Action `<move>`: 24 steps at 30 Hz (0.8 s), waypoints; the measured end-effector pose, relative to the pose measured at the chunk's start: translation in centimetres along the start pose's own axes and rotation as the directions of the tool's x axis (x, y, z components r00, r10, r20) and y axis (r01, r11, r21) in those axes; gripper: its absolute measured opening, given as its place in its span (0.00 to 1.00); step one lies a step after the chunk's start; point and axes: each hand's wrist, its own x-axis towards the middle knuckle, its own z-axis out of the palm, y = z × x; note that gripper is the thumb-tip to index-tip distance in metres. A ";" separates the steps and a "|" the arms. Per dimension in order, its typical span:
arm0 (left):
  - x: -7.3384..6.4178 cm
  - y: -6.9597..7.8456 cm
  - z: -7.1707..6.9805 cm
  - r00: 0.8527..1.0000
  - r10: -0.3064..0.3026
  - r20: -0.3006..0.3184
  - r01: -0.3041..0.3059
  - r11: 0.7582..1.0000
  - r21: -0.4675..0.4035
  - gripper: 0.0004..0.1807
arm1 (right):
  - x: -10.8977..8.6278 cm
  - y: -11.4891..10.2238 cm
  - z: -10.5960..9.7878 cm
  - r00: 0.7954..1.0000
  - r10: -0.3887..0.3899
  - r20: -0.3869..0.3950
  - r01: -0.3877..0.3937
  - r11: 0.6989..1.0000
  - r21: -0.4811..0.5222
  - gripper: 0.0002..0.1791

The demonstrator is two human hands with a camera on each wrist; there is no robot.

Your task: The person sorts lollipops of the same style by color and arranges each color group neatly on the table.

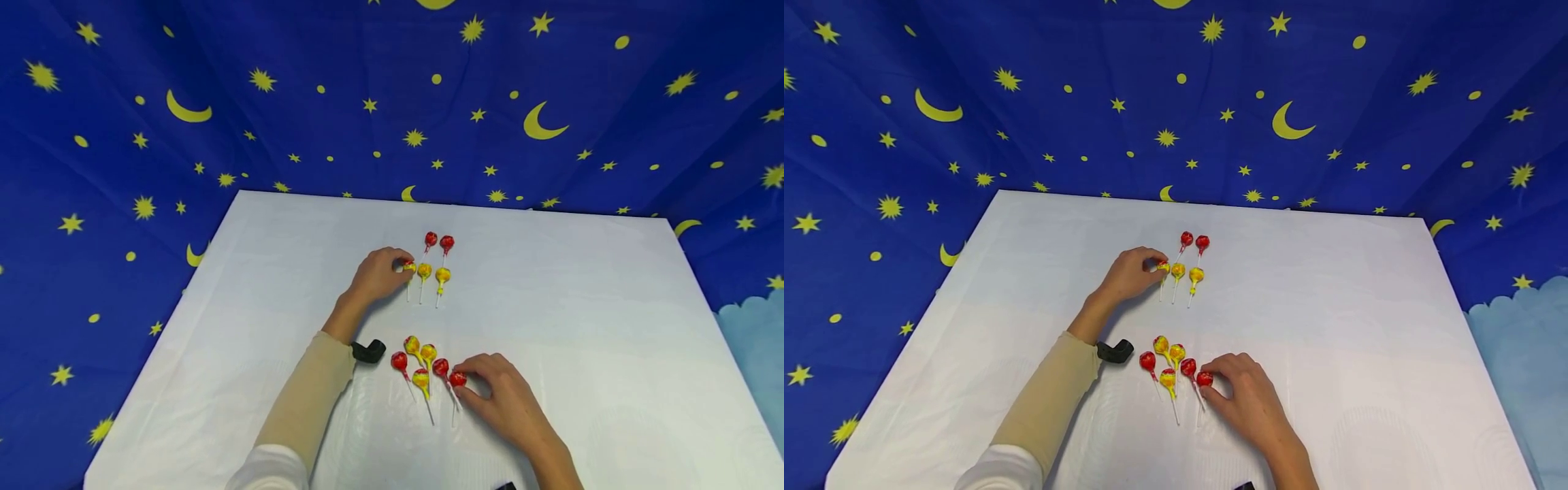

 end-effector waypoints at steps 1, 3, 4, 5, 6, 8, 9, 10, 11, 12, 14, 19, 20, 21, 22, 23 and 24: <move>0.0 0.0 0.0 1.000 0.004 0.003 -0.004 1.000 -0.001 0.14 | 0.0 0.0 0.0 1.000 0.004 0.001 -0.004 1.000 0.001 0.16; -0.1 -0.1 -0.1 1.000 0.012 0.004 -0.012 1.000 0.001 0.15 | 0.0 0.0 0.0 1.000 0.009 0.002 -0.009 1.000 0.000 0.16; -0.1 -0.2 -0.1 1.000 0.017 0.004 -0.017 1.000 0.000 0.15 | 0.0 0.0 0.0 1.000 0.012 0.002 -0.012 1.000 -0.003 0.16; -0.1 -0.2 -0.2 1.000 0.022 0.004 -0.022 1.000 -0.003 0.15 | 0.0 0.0 0.0 1.000 0.013 0.001 -0.013 1.000 -0.004 0.16; -0.2 -0.2 -0.2 1.000 0.028 0.004 -0.027 1.000 -0.007 0.16 | 0.0 0.1 0.0 1.000 0.015 -0.001 -0.015 1.000 -0.005 0.16; -0.2 -0.3 -0.4 0.999 0.034 0.001 -0.034 0.999 -0.016 0.17 | -0.1 0.1 0.0 1.000 0.014 -0.008 -0.014 1.000 -0.008 0.15; -0.2 -0.3 -0.5 0.999 0.034 -0.004 -0.034 0.999 -0.026 0.18 | 0.0 0.1 0.0 1.000 0.009 -0.011 -0.009 1.000 -0.011 0.15; -0.2 -0.4 -0.7 0.999 0.033 -0.010 -0.033 0.999 -0.033 0.18 | 0.0 0.1 0.0 1.000 0.004 -0.014 -0.004 1.000 -0.013 0.15; -0.2 -0.4 -0.8 0.999 0.032 -0.016 -0.032 0.999 -0.036 0.19 | 0.0 0.0 0.0 1.000 -0.002 -0.018 0.002 1.000 -0.016 0.15; -0.2 -0.5 -0.9 0.999 0.031 -0.020 -0.031 0.999 -0.035 0.19 | 0.1 0.0 0.1 1.000 -0.007 -0.022 0.007 1.000 -0.019 0.15; -0.3 -0.5 -1.2 0.999 0.028 -0.029 -0.029 0.999 -0.030 0.19 | 0.1 -0.1 0.1 0.999 -0.015 -0.031 0.015 1.000 -0.022 0.15; -0.8 -0.4 -1.8 0.999 0.022 -0.030 -0.022 1.000 -0.009 0.20 | 0.1 -0.2 0.1 0.999 -0.012 -0.036 0.011 0.999 -0.035 0.15; -0.9 -0.3 -1.9 0.999 0.023 -0.031 -0.024 1.000 -0.012 0.20 | 0.1 -0.2 0.1 0.999 -0.015 -0.037 0.014 0.999 -0.037 0.15; -1.1 -0.3 -2.0 0.999 0.026 -0.032 -0.027 1.000 -0.015 0.20 | 0.0 -0.2 0.2 0.999 -0.019 -0.039 0.017 0.999 -0.039 0.15; -1.3 -0.3 -2.0 0.999 0.032 -0.036 -0.033 0.999 -0.018 0.20 | 0.0 -0.2 0.2 0.999 -0.024 -0.041 0.022 0.999 -0.041 0.15; -1.5 -0.3 -2.1 0.998 0.038 -0.041 -0.039 0.999 -0.023 0.20 | -0.1 -0.1 0.2 0.999 -0.029 -0.043 0.027 0.999 -0.041 0.15; -1.7 -0.3 -2.2 0.998 0.042 -0.048 -0.043 0.999 -0.025 0.20 | -0.1 -0.1 0.2 0.998 -0.034 -0.046 0.032 0.999 -0.043 0.15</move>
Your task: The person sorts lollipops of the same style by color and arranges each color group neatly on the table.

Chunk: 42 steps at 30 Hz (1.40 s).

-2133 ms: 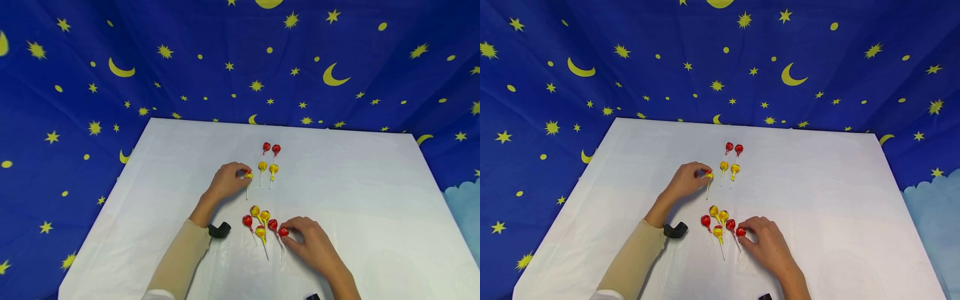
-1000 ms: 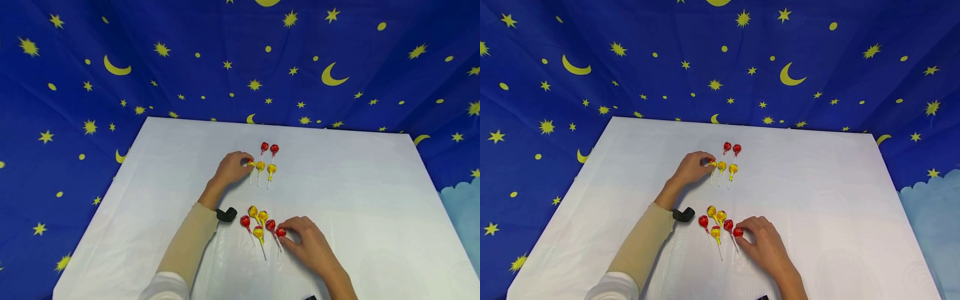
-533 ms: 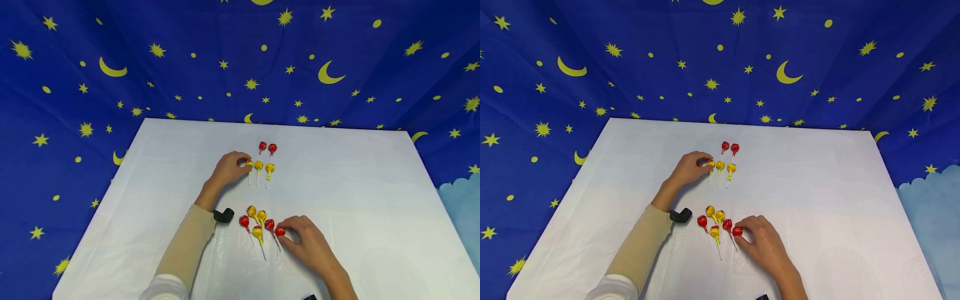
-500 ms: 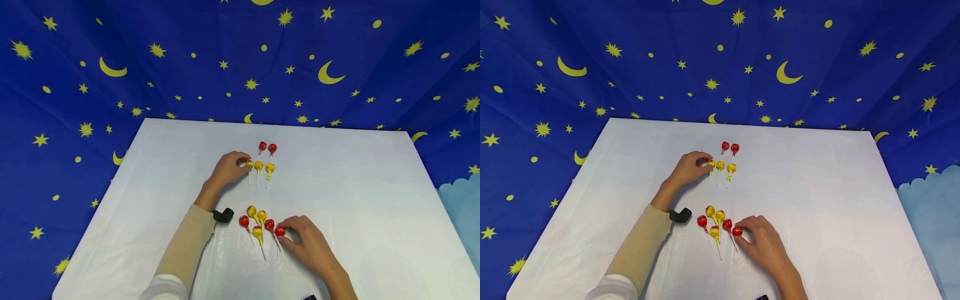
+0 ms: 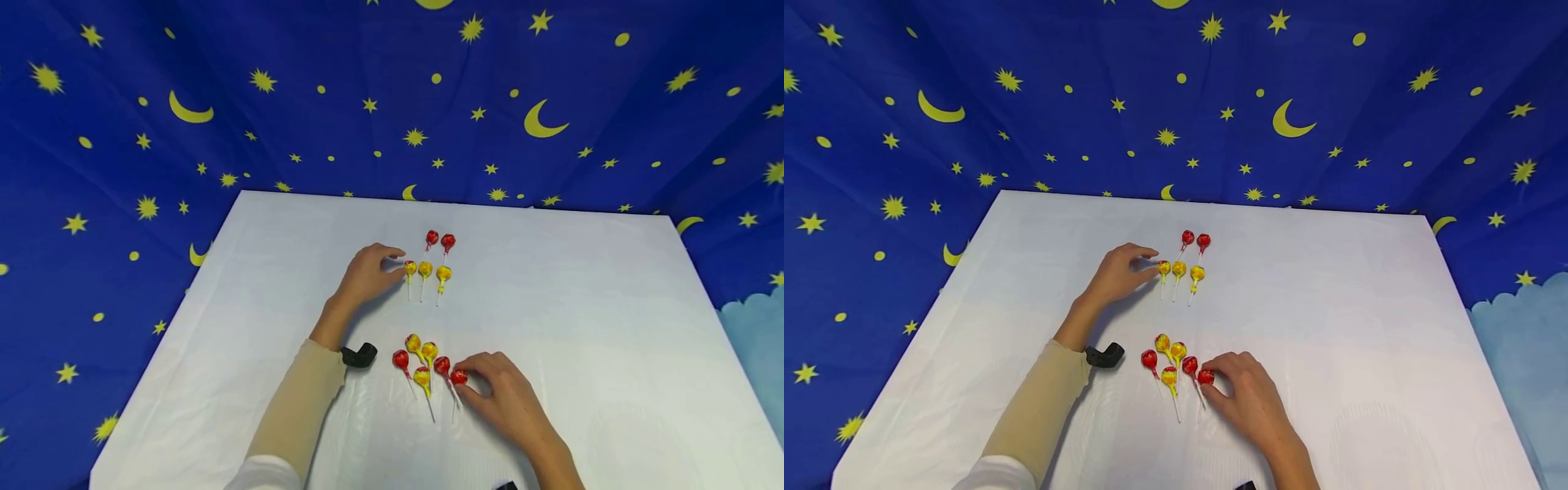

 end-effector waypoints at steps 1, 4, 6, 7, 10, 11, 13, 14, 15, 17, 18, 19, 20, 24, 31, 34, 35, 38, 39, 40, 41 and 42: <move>-0.2 0.0 -0.1 1.000 0.005 -0.007 -0.005 1.000 -0.007 0.19 | 0.0 0.0 0.0 1.000 -0.003 -0.002 0.003 1.000 -0.001 0.15; -0.9 0.0 -0.4 0.999 0.016 -0.039 -0.017 0.999 -0.037 0.18 | 0.0 0.1 0.0 1.000 -0.008 -0.003 0.008 1.000 0.000 0.15; -1.5 0.0 -0.5 0.999 0.023 -0.049 -0.026 0.998 -0.064 0.17 | 0.1 0.1 0.0 1.000 -0.007 -0.005 0.007 1.000 -0.002 0.15; -1.8 0.1 -0.5 0.998 0.028 -0.050 -0.032 0.996 -0.077 0.16 | 0.1 0.1 0.0 1.000 -0.004 -0.004 0.004 1.000 0.000 0.15; -2.9 0.0 -0.5 0.998 0.041 -0.041 -0.045 0.994 -0.095 0.14 | 0.1 0.0 0.0 1.000 0.010 -0.002 -0.010 1.000 0.003 0.15; -3.3 0.0 -0.4 0.998 0.045 -0.033 -0.048 0.994 -0.098 0.14 | 0.0 0.0 0.0 1.000 0.018 0.001 -0.018 1.000 0.003 0.15; -4.2 0.0 -0.4 0.999 0.049 -0.019 -0.050 0.994 -0.101 0.13 | -0.1 -0.1 0.1 0.999 0.033 0.009 -0.033 0.999 0.007 0.15; -4.7 0.0 -0.4 0.999 0.052 -0.012 -0.053 0.993 -0.103 0.13 | -0.1 -0.1 0.1 0.999 0.040 0.011 -0.040 0.999 0.008 0.15; -5.1 0.1 -0.3 0.999 0.055 -0.005 -0.055 0.993 -0.105 0.12 | -0.1 -0.1 0.1 0.999 0.048 0.012 -0.048 0.999 0.009 0.15; -6.0 0.1 -0.2 0.998 0.062 0.011 -0.060 0.992 -0.110 0.12 | -0.2 -0.2 0.2 0.998 0.062 0.011 -0.062 0.998 0.008 0.15; -6.5 0.2 -0.2 0.998 0.066 0.019 -0.064 0.992 -0.113 0.12 | -0.2 -0.2 0.2 0.998 0.066 0.009 -0.067 0.998 0.007 0.16; -6.9 0.2 -0.1 0.997 0.068 0.028 -0.064 0.991 -0.113 0.12 | -0.2 -0.2 0.2 0.997 0.070 0.008 -0.070 0.998 0.005 0.16; -7.4 0.3 -0.1 0.997 0.071 0.038 -0.067 0.991 -0.114 0.12 | -0.2 -0.2 0.2 0.997 0.073 0.008 -0.073 0.997 0.006 0.16; -9.0 0.6 0.2 0.994 0.087 0.066 -0.080 0.992 -0.096 0.11 | -0.2 -0.1 0.2 0.998 0.070 0.007 -0.070 0.998 0.005 0.16; -11.2 1.2 0.6 0.987 0.119 0.106 -0.117 0.993 -0.025 0.12 | -0.1 -0.3 0.4 0.996 0.084 0.025 -0.085 0.996 0.020 0.15; -11.8 1.3 0.6 0.983 0.127 0.133 -0.132 0.991 0.024 0.12 | -0.1 -0.5 0.3 0.994 0.104 0.030 -0.104 0.994 0.013 0.15; -11.8 1.4 0.5 0.982 0.130 0.137 -0.136 0.990 0.038 0.12 | -0.1 -0.5 0.3 0.994 0.108 0.028 -0.109 0.994 0.010 0.15; -12.1 1.6 0.5 0.982 0.126 0.144 -0.136 0.989 0.060 0.13 | -0.1 -0.4 0.2 0.993 0.119 0.022 -0.119 0.993 0.007 0.16; -12.2 1.7 0.5 0.981 0.124 0.147 -0.134 0.989 0.061 0.13 | -0.2 -0.4 0.2 0.993 0.120 0.021 -0.120 0.993 0.006 0.16; -12.3 1.7 0.6 0.981 0.118 0.153 -0.129 0.990 0.057 0.14 | -0.2 -0.4 0.2 0.993 0.119 0.021 -0.119 0.993 0.007 0.16; -12.5 1.8 0.6 0.981 0.114 0.158 -0.125 0.991 0.058 0.15 | -0.3 -0.4 0.2 0.993 0.117 0.021 -0.117 0.993 0.009 0.16; -12.7 1.8 0.7 0.981 0.111 0.162 -0.122 0.991 0.058 0.16 | -0.3 -0.4 0.2 0.993 0.116 0.022 -0.116 0.993 0.010 0.16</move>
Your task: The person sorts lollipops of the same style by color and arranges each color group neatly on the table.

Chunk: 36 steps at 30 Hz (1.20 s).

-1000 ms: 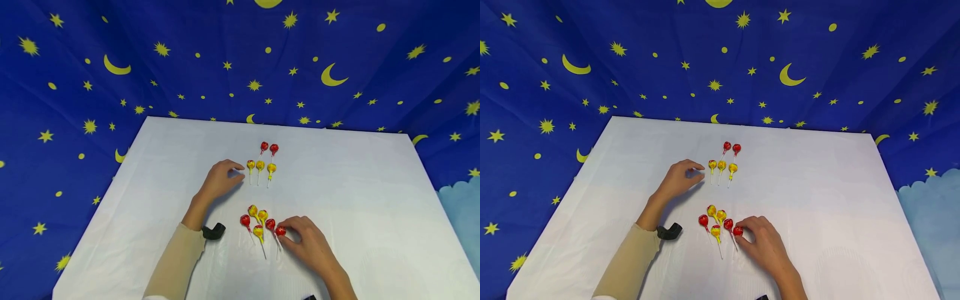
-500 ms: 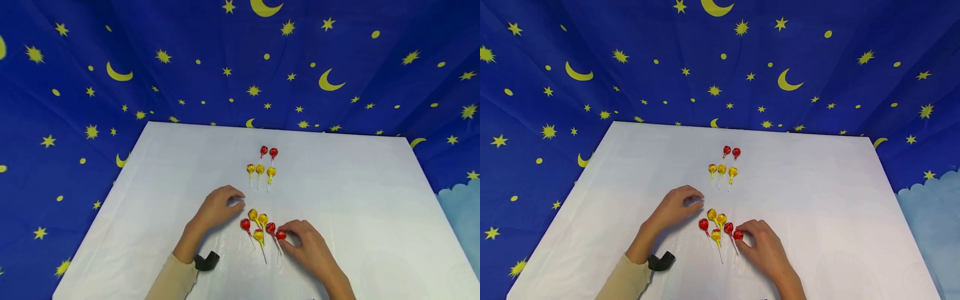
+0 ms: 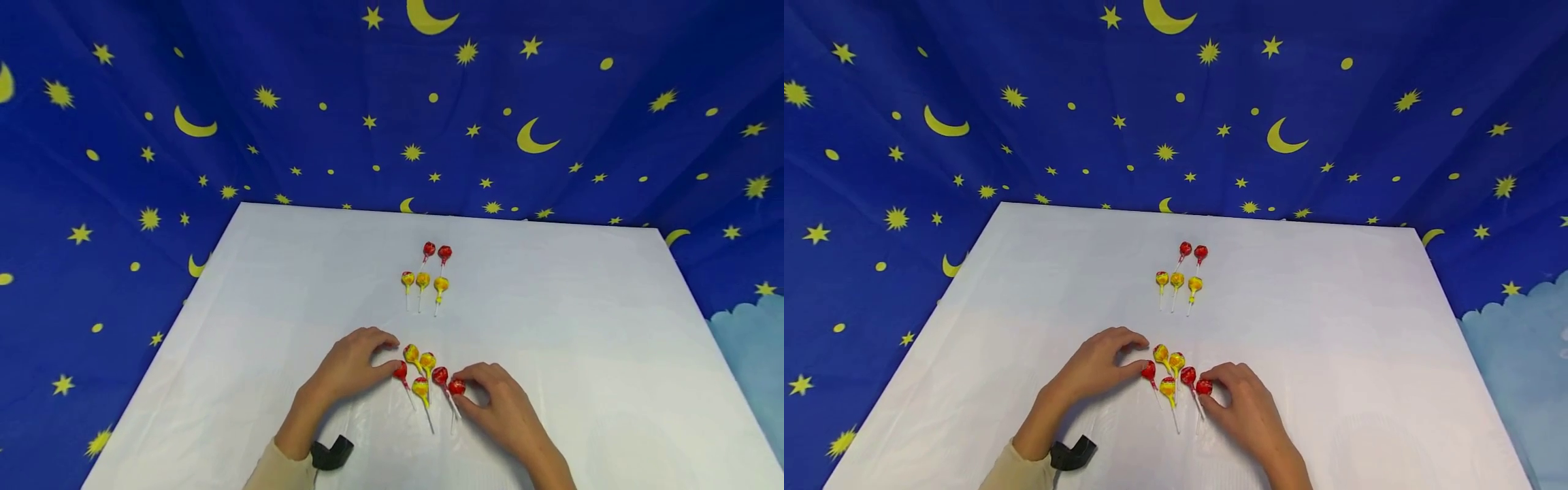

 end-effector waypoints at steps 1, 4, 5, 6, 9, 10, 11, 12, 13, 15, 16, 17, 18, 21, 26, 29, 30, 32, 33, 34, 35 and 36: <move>-0.2 0.0 0.1 1.000 -0.001 0.005 0.001 1.000 -0.002 0.16 | -0.1 0.0 0.0 1.000 0.000 0.001 0.000 1.000 -0.001 0.16; -0.7 0.2 0.4 1.000 -0.003 0.016 0.003 1.000 -0.012 0.18 | -0.2 -0.1 0.1 1.000 0.013 0.001 -0.013 1.000 -0.002 0.15; -0.9 0.3 0.5 1.000 -0.004 0.017 0.004 1.000 -0.013 0.18 | -0.3 -0.1 0.1 1.000 0.022 0.003 -0.022 1.000 -0.004 0.15; -1.0 0.4 0.7 1.000 -0.007 0.019 0.008 1.000 -0.018 0.18 | -0.4 -0.2 0.2 1.000 0.031 0.004 -0.031 1.000 -0.006 0.15; -1.4 0.5 0.9 1.000 -0.023 0.021 0.023 0.999 -0.025 0.16 | -0.5 -0.3 0.3 0.998 0.055 0.014 -0.055 0.998 -0.006 0.15; -1.5 0.5 1.0 0.999 -0.026 0.019 0.026 0.999 -0.025 0.15 | -0.6 -0.3 0.4 0.998 0.059 0.016 -0.059 0.998 -0.007 0.15; -1.6 0.5 1.1 0.999 -0.030 0.018 0.030 0.999 -0.025 0.15 | -0.6 -0.3 0.4 0.998 0.061 0.017 -0.061 0.998 -0.008 0.15; -1.6 0.5 1.2 0.999 -0.032 0.017 0.032 0.999 -0.025 0.14 | -0.7 -0.3 0.5 0.998 0.059 0.016 -0.059 0.998 -0.008 0.15; -1.6 0.5 1.2 0.999 -0.032 0.014 0.033 0.999 -0.021 0.14 | -0.7 -0.3 0.5 0.998 0.055 0.012 -0.055 0.998 -0.007 0.15; -1.6 0.6 1.3 0.999 -0.031 0.008 0.031 0.999 -0.016 0.13 | -0.6 -0.2 0.6 0.999 0.040 -0.002 -0.040 0.999 -0.006 0.16; -1.6 0.5 1.4 1.000 -0.029 0.006 0.029 0.999 -0.013 0.13 | -0.6 -0.2 0.6 0.999 0.032 -0.009 -0.032 0.999 -0.005 0.16; -1.6 0.6 1.4 1.000 -0.031 0.003 0.031 0.999 -0.012 0.12 | -0.6 -0.2 0.6 1.000 0.024 -0.016 -0.024 1.000 -0.005 0.16; -1.6 0.6 1.4 1.000 -0.028 -0.001 0.028 1.000 -0.010 0.12 | -0.6 -0.1 0.6 1.000 0.015 -0.023 -0.015 1.000 -0.003 0.16; -1.6 0.6 1.3 1.000 -0.030 -0.007 0.030 0.999 -0.013 0.12 | -0.5 -0.1 0.5 0.999 0.002 -0.035 -0.003 1.000 -0.007 0.17; -1.6 0.7 1.2 0.999 -0.038 -0.015 0.038 0.999 -0.032 0.11 | -0.3 -0.2 0.4 1.000 0.011 -0.029 -0.011 1.000 0.003 0.16; -1.6 0.6 1.2 0.999 -0.042 -0.022 0.041 0.998 -0.040 0.11 | -0.2 -0.3 0.2 0.999 0.040 -0.023 -0.040 0.999 0.028 0.15; -1.6 0.6 1.2 0.999 -0.044 -0.021 0.043 0.998 -0.042 0.11 | -0.2 -0.4 0.1 0.998 0.052 -0.019 -0.052 0.998 0.034 0.15; -1.5 0.5 1.3 0.999 -0.047 -0.022 0.046 0.998 -0.046 0.11 | -0.1 -0.5 0.1 0.997 0.073 -0.016 -0.073 0.996 0.046 0.15; -1.5 0.5 1.3 0.999 -0.047 -0.022 0.046 0.998 -0.048 0.11 | -0.1 -0.6 0.0 0.997 0.081 -0.017 -0.080 0.996 0.043 0.15; -1.5 0.5 1.3 0.999 -0.045 -0.020 0.044 0.998 -0.050 0.11 | -0.2 -0.6 0.0 0.996 0.083 -0.020 -0.082 0.996 0.039 0.15; -1.5 0.5 1.4 0.999 -0.044 -0.019 0.043 0.998 -0.050 0.11 | -0.2 -0.6 0.0 0.996 0.081 -0.026 -0.080 0.996 0.037 0.15; -1.4 0.5 1.4 0.999 -0.042 -0.019 0.041 0.998 -0.051 0.11 | -0.2 -0.6 -0.1 0.996 0.079 -0.034 -0.078 0.996 0.031 0.15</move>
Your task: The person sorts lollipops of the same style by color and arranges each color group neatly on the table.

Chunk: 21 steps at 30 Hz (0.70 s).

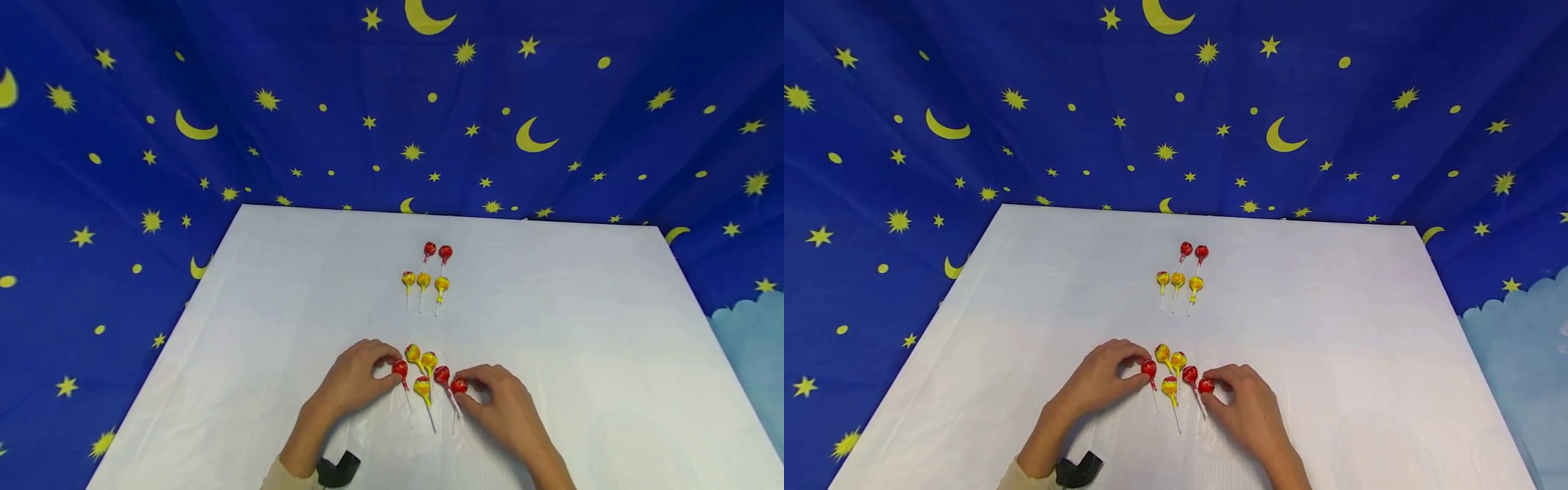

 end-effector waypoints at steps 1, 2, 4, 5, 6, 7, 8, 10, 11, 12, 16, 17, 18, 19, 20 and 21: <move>0.0 0.0 0.0 1.000 0.000 0.000 0.000 1.000 -0.002 0.11 | 0.0 0.0 0.0 1.000 -0.009 -0.010 0.009 1.000 -0.003 0.15; 0.0 0.0 0.0 1.000 0.000 0.000 0.000 1.000 -0.004 0.11 | 0.0 0.1 -0.1 1.000 -0.019 -0.021 0.019 1.000 -0.006 0.15; 0.1 0.0 0.0 1.000 -0.003 0.003 0.003 1.000 -0.007 0.11 | 0.0 0.2 -0.2 0.998 -0.040 -0.041 0.040 0.999 -0.007 0.16; 0.1 0.0 0.0 1.000 -0.005 0.004 0.005 1.000 -0.007 0.11 | 0.0 0.3 -0.2 0.998 -0.050 -0.047 0.049 0.999 -0.003 0.16; 0.1 0.0 0.0 1.000 -0.007 0.006 0.007 1.000 -0.008 0.11 | 0.0 0.4 -0.3 0.997 -0.056 -0.050 0.056 0.998 -0.002 0.16; 0.1 0.0 0.0 1.000 -0.009 0.008 0.009 1.000 -0.010 0.11 | 0.1 0.4 -0.3 0.997 -0.064 -0.053 0.064 0.998 0.003 0.16; 0.1 -0.1 0.0 1.000 -0.010 0.008 0.010 1.000 -0.010 0.11 | 0.1 0.5 -0.4 0.996 -0.067 -0.055 0.068 0.998 0.009 0.16; 0.1 -0.1 0.0 1.000 -0.011 0.008 0.011 1.000 -0.012 0.11 | 0.2 0.6 -0.6 0.996 -0.073 -0.054 0.074 0.997 0.017 0.16; 0.1 -0.1 0.0 1.000 -0.010 0.006 0.010 1.000 -0.013 0.11 | 0.2 0.6 -0.7 0.996 -0.073 -0.052 0.074 0.997 0.023 0.16; 0.1 -0.2 0.0 1.000 -0.009 0.004 0.009 1.000 -0.015 0.11 | 0.3 0.7 -0.8 0.996 -0.076 -0.053 0.077 0.997 0.024 0.17; 0.0 -0.2 -0.1 1.000 -0.005 0.000 0.005 1.000 -0.021 0.11 | 0.8 0.7 -1.3 0.995 -0.084 -0.043 0.086 0.996 0.025 0.17; 0.0 -0.2 -0.1 1.000 -0.002 -0.004 0.002 1.000 -0.022 0.11 | 0.9 0.7 -1.4 0.995 -0.088 -0.040 0.089 0.996 0.026 0.17; 0.0 -0.2 -0.1 1.000 0.001 -0.006 -0.001 1.000 -0.025 0.11 | 1.1 0.7 -1.6 0.995 -0.091 -0.037 0.092 0.995 0.027 0.17; 0.0 -0.2 0.0 1.000 0.006 -0.010 -0.006 1.000 -0.026 0.11 | 1.2 0.7 -1.7 0.995 -0.093 -0.032 0.094 0.995 0.026 0.16; 0.0 -0.2 0.1 1.000 0.012 -0.012 -0.012 1.000 -0.028 0.11 | 1.3 0.8 -1.9 0.995 -0.096 -0.027 0.097 0.995 0.025 0.16; 0.0 -0.2 0.1 1.000 0.018 -0.014 -0.018 0.999 -0.028 0.11 | 1.5 0.8 -2.1 0.995 -0.100 -0.022 0.100 0.995 0.025 0.16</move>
